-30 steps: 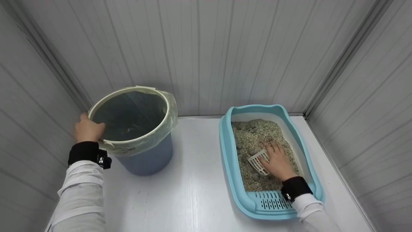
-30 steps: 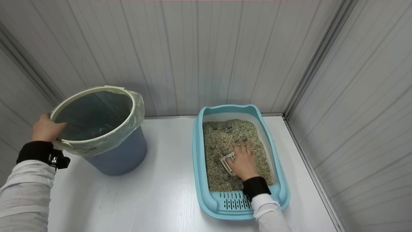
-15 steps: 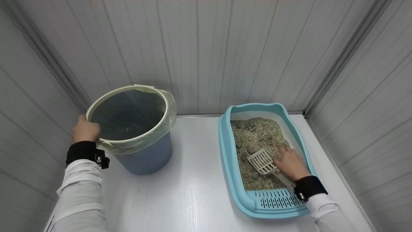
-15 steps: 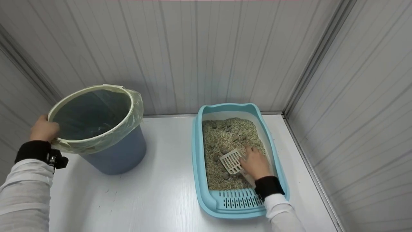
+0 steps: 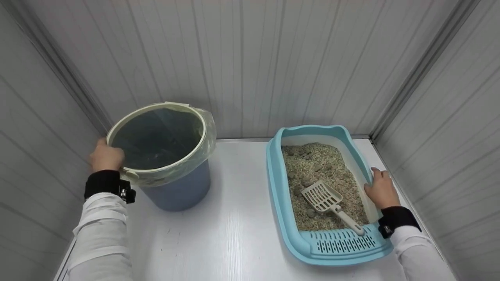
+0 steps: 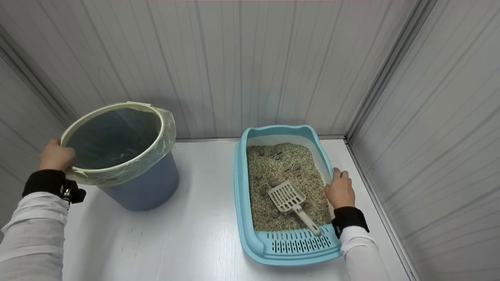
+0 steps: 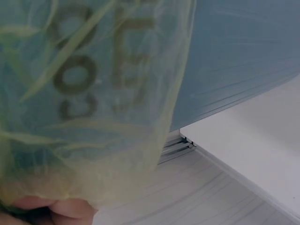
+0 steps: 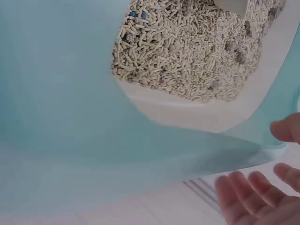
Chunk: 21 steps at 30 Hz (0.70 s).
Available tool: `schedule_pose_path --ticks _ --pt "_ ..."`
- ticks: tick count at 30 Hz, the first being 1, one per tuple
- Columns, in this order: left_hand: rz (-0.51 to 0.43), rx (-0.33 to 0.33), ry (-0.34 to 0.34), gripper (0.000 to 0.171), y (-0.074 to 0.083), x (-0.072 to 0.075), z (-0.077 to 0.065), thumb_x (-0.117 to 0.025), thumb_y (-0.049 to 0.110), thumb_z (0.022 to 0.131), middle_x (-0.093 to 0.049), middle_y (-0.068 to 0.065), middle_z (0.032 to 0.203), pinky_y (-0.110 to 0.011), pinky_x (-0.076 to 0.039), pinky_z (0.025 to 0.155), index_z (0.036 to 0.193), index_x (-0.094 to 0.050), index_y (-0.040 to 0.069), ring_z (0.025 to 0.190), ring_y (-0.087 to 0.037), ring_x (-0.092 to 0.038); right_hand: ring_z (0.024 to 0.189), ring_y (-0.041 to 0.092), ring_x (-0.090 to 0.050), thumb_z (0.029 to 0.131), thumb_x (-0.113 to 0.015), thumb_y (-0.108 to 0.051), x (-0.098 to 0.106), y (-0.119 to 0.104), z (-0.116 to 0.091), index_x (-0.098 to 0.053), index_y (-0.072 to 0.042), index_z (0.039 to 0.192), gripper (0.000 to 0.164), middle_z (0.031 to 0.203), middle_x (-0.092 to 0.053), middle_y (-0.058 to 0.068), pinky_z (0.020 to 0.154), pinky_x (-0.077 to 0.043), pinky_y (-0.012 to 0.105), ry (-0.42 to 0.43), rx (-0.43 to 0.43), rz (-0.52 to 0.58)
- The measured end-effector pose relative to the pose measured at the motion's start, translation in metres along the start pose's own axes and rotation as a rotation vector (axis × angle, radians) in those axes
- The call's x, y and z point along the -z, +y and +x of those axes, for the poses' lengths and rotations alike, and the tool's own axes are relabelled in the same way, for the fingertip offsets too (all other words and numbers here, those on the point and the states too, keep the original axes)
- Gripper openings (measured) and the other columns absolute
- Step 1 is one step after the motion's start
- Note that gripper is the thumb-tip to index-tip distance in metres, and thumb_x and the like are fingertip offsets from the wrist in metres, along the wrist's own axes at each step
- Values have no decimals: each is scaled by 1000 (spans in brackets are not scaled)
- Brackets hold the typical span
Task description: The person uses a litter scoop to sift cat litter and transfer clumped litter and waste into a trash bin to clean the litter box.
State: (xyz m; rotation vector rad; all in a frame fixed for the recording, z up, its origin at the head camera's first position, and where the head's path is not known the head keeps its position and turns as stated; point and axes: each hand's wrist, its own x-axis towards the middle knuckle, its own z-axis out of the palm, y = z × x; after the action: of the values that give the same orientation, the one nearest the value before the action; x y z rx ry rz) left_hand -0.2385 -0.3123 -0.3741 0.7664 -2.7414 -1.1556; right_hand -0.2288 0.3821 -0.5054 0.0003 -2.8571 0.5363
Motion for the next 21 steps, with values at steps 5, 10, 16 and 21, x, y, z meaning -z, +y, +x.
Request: schedule_pose_path --ticks 5,10,16,21 --pt "18 4 3 60 1 0 -3 -30 14 83 -34 -37 128 -50 -31 97 140 -15 1 118 -48 -33 95 54 -43 83 -43 -6 3 6 2 -17 19 131 60 112 -35 46 76 -39 57 -250 -57 2" --pt "39 7 -20 61 1 0 -3 -30 14 83 -34 -40 125 -49 -34 92 139 -12 0 115 -49 -35 88 55 -46 81 -36 3 0 9 3 -9 20 129 58 107 -36 48 73 -40 55 -322 -42 -16" --pt "11 -10 -33 61 2 -3 -5 -31 10 81 -36 -39 124 -44 -39 81 138 -13 -1 111 -48 -39 64 46 -50 80 -35 11 -9 16 3 -5 22 124 55 98 -37 48 58 -42 49 -312 30 -91" --pt "-7 -20 -65 62 9 -11 -11 -31 9 81 -36 -39 123 -38 -43 69 139 -10 0 104 -45 -43 54 40 -49 79 -35 12 -11 20 4 -6 22 124 54 94 -38 48 51 -41 46 -278 49 -89"
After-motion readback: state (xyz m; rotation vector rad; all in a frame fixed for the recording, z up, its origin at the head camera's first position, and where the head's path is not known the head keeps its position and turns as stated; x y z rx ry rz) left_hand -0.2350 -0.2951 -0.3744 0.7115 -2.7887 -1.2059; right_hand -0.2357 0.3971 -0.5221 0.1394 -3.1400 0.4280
